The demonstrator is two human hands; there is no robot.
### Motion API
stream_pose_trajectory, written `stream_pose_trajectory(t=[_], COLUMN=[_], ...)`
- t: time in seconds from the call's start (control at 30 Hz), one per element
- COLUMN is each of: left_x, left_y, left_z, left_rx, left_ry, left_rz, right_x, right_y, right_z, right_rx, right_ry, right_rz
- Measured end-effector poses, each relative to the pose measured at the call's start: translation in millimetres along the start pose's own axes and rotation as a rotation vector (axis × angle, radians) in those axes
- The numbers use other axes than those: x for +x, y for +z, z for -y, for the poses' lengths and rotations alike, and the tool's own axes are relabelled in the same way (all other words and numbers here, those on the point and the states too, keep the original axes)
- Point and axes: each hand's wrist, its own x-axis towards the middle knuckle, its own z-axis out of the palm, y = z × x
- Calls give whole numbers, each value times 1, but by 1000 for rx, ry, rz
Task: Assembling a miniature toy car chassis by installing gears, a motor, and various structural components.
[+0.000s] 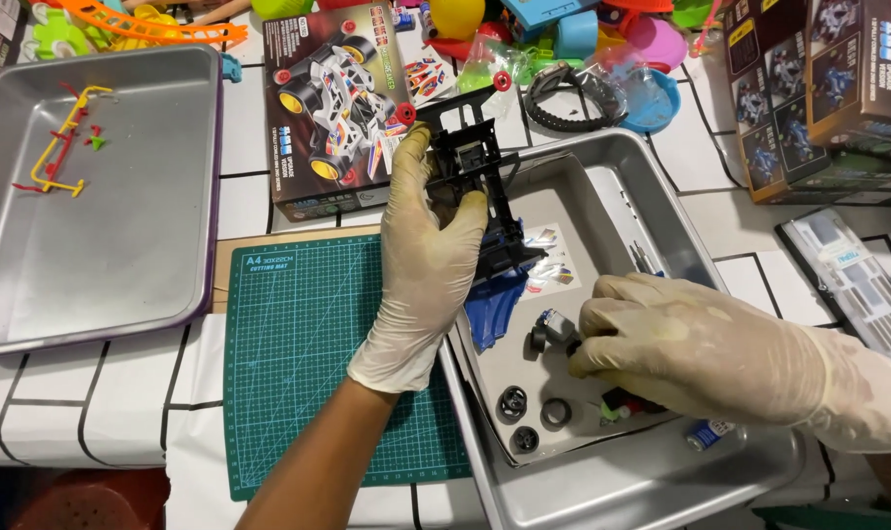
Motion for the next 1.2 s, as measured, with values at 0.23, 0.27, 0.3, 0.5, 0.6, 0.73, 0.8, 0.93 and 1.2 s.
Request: stream_pose_trajectory(t=[0.23,0.27,0.3,0.5,0.6,0.73,0.8,0.93,1.2], left_x=[-2,-2,-2,-2,-2,-2,-3,-2,-1], left_y=[0,0,-1,0,0,1,1,1,2], left_z=[-3,-3,-4,-2,-4,-5,-6,-4,0], left_rx=[-28,-20,-13,-31,-39,-46,-70,-96,-100], left_ry=[-26,-20,-13,16,14,29,32,17,45], left_rz=[20,25,30,19,25,29,34,42,36], right_x=[-8,-8,-8,-2,-12,-20,-25,-29,-20], right_y=[18,20,22,14,8,3,2,1,5], right_z=[3,4,6,7,1,-8,-13,-11,-2], right_rx=[-89,-116,-143,-156,-158,-207,-215,-80,-32], right_ry=[-5,0,6,29,69,145,178,223,76], right_rz=[26,34,42,-124,-113,-129,32,6,-6])
